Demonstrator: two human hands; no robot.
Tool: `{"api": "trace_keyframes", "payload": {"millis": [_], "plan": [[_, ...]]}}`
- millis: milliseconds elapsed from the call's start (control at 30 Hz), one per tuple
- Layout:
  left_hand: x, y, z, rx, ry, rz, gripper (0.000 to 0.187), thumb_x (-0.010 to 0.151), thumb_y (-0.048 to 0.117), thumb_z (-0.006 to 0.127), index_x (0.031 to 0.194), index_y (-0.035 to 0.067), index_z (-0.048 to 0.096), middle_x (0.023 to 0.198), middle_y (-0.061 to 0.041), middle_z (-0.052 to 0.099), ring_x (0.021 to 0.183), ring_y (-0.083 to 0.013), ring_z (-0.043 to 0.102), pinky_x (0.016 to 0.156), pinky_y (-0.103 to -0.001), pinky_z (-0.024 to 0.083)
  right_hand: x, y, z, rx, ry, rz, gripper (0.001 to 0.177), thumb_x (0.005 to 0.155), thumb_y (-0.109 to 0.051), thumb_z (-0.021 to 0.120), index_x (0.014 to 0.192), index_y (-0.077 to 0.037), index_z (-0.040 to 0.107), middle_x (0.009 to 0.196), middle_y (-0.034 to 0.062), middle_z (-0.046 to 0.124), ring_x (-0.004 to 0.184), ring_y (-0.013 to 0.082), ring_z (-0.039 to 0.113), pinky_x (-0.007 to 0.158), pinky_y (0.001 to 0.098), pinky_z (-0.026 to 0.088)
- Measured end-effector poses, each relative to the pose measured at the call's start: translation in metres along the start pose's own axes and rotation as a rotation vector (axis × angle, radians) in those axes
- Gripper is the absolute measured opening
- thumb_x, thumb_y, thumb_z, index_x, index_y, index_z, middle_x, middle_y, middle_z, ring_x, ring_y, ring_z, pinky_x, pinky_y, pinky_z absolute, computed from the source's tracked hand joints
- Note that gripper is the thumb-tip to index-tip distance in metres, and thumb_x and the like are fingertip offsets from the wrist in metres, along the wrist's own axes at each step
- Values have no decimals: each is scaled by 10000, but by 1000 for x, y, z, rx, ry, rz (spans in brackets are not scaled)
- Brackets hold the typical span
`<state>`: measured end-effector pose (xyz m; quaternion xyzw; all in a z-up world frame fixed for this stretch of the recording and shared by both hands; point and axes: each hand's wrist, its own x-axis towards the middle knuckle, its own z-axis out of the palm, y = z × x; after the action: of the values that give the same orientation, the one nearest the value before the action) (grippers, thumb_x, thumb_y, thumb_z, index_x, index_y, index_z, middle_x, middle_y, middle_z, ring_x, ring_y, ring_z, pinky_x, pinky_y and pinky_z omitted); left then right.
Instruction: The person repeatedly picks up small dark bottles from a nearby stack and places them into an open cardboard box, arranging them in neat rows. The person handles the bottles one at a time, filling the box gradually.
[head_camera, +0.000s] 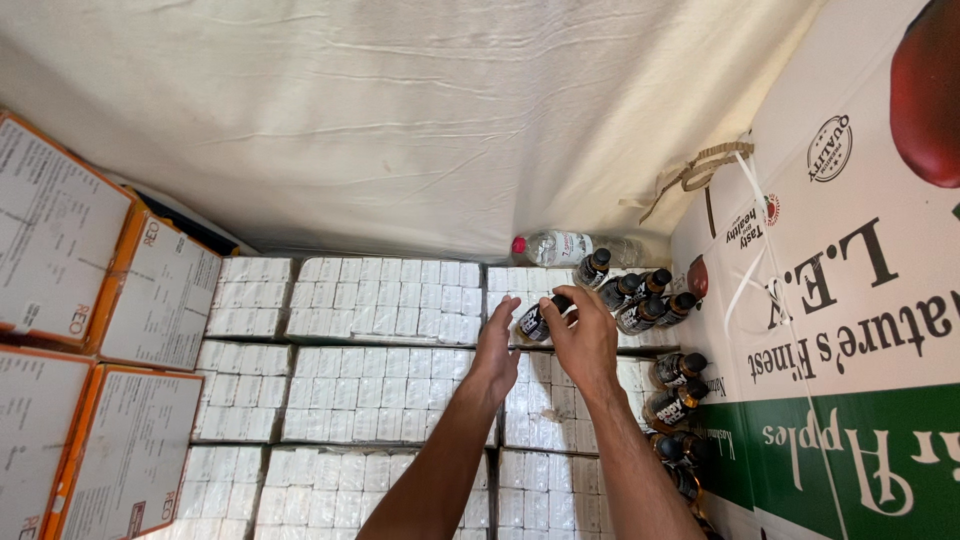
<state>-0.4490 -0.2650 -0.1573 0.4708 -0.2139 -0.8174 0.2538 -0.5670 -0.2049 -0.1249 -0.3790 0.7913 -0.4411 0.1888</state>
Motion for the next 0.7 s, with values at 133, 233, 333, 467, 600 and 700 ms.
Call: {"api": "trace_keyframes", "payload": {"millis": [133,233,333,467,600,700], "plan": [[-34,-12,-45,-206,-45,-55,694,1011,593,551,1547,170,428,1636,-169,284,1551,-331,233,1220,-559,239,-24,-25,-4,181,-13,27,249,937,-249,792,1134,-97,772,965,120,735,773,192,705,707,299,558],[-74,-13,-69,-505,-75,-67,468,974,498,657,1248,133,554,1332,-158,535,1354,-421,543,1111,-549,474,-35,-35,4,350,-61,43,271,927,-222,807,1160,-96,751,940,81,737,768,119,637,714,257,512],[-109,-11,-92,-503,-119,32,377,981,442,653,1222,152,648,1237,-147,656,1233,-406,650,1015,-489,566,-48,-54,11,530,-167,58,273,927,-166,805,1165,-50,739,910,94,715,756,96,593,679,243,512],[-155,-8,-117,-408,-150,149,355,966,198,672,1299,80,642,1208,-172,700,1152,-387,693,1019,-536,562,-78,-81,30,564,-294,21,222,946,-194,795,1128,-78,743,920,79,741,805,93,634,721,257,541],[-190,-8,-146,-433,-118,273,348,929,58,695,1271,28,638,1207,-210,721,1127,-418,701,1039,-547,550,-111,-115,50,633,-408,-51,205,1008,-191,706,1172,-69,727,972,77,727,914,119,643,806,307,584],[-230,1,-164,-488,-56,323,335,943,95,684,1270,45,631,1203,-199,720,1150,-416,696,1043,-555,547,-155,-156,46,647,-566,-31,394,1063,-298,568,1414,-153,674,1087,79,732,1084,171,604,983,399,545]]}}
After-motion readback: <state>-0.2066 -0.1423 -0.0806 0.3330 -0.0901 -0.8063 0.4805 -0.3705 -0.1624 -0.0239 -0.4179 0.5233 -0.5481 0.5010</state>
